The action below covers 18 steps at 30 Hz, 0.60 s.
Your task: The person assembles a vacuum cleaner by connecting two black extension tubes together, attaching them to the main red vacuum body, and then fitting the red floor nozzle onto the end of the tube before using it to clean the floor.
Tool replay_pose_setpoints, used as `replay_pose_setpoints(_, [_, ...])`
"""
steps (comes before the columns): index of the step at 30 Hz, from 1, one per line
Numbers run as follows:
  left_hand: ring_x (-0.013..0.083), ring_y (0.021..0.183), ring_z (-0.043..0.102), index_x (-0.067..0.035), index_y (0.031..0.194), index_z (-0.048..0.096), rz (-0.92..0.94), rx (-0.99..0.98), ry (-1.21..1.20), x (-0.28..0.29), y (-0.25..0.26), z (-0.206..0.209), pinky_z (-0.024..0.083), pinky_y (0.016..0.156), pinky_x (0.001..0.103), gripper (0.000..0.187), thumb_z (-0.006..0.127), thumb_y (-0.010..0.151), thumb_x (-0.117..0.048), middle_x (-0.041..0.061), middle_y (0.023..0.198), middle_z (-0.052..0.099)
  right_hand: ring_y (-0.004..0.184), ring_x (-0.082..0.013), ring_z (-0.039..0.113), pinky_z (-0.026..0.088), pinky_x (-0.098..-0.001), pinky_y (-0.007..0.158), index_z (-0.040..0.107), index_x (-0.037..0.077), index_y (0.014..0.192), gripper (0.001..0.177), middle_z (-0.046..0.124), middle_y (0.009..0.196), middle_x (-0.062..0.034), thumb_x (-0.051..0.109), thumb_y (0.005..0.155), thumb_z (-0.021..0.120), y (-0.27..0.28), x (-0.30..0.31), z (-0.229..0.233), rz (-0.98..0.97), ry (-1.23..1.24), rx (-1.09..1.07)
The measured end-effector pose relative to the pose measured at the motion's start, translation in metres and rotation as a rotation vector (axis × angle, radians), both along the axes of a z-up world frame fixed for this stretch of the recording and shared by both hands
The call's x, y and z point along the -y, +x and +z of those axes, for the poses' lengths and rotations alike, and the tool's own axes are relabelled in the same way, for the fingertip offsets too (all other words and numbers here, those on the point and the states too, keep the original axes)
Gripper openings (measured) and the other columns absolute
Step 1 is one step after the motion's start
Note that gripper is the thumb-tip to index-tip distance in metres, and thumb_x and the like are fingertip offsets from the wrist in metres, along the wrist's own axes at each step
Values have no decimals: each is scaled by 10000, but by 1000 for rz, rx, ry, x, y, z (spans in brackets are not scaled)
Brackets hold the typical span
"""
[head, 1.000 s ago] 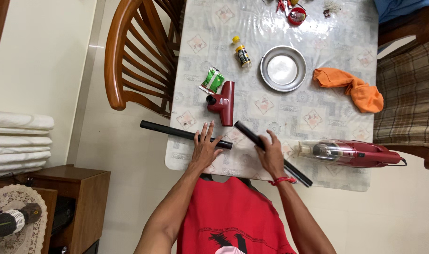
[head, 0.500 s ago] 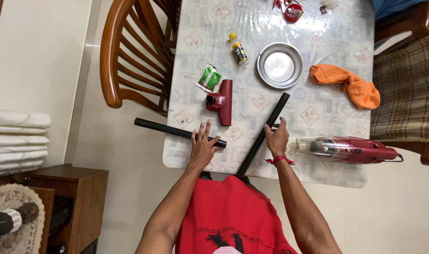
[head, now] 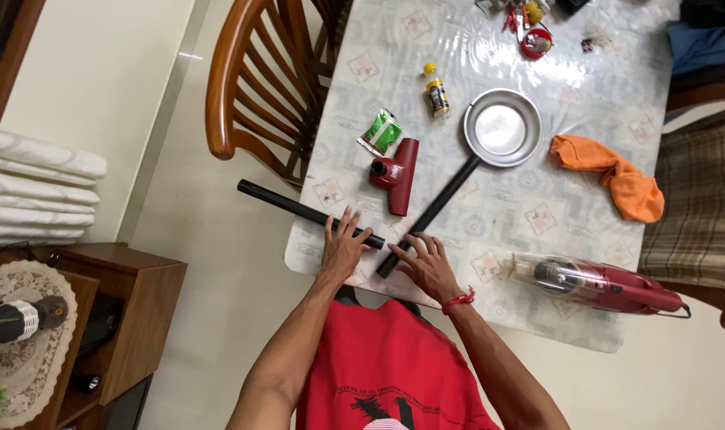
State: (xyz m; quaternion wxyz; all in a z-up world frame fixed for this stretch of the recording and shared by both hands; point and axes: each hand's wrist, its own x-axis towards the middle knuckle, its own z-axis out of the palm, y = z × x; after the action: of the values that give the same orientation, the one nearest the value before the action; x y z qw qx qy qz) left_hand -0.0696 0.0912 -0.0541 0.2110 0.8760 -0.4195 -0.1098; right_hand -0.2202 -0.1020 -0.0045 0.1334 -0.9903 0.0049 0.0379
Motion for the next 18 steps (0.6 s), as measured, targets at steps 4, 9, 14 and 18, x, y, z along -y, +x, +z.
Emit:
replay_pose_setpoints(4, [310,1385,441,-183,1247,700,5,-3,-16,-2,3,-1,199,1197,631,387,741,869,-261,114,1293,621,1433,-272,384,282,-515,1178,625,283,1293,433,509,1447,-24,428,894,708,14,5,-5,0,-65,-75])
replay_pose_setpoints(9, [284,1124,582,-166,1266,702,51,34,-130,-14,5,0,338,1181,526,375,714,899,-241,115,1067,631,1392,-263,463,290,-517,1200,653,198,1267,406,597,1368,-31,374,903,684,19,14,-11,-5,-52,52])
replay_pose_setpoints(14, [310,1055,575,-139,1291,677,109,58,-135,-22,6,8,442,978,484,391,694,934,-299,138,1056,618,1349,-276,503,296,-506,1194,668,224,1251,364,629,1296,-44,371,918,674,29,18,8,-117,-66,71])
replay_pose_setpoints(18, [306,1048,566,-139,1303,670,106,108,-149,-23,7,20,446,961,477,397,681,942,-304,138,1059,612,1280,-290,543,313,-523,1167,652,216,1331,439,642,1247,-71,361,918,683,40,14,21,-169,-64,132])
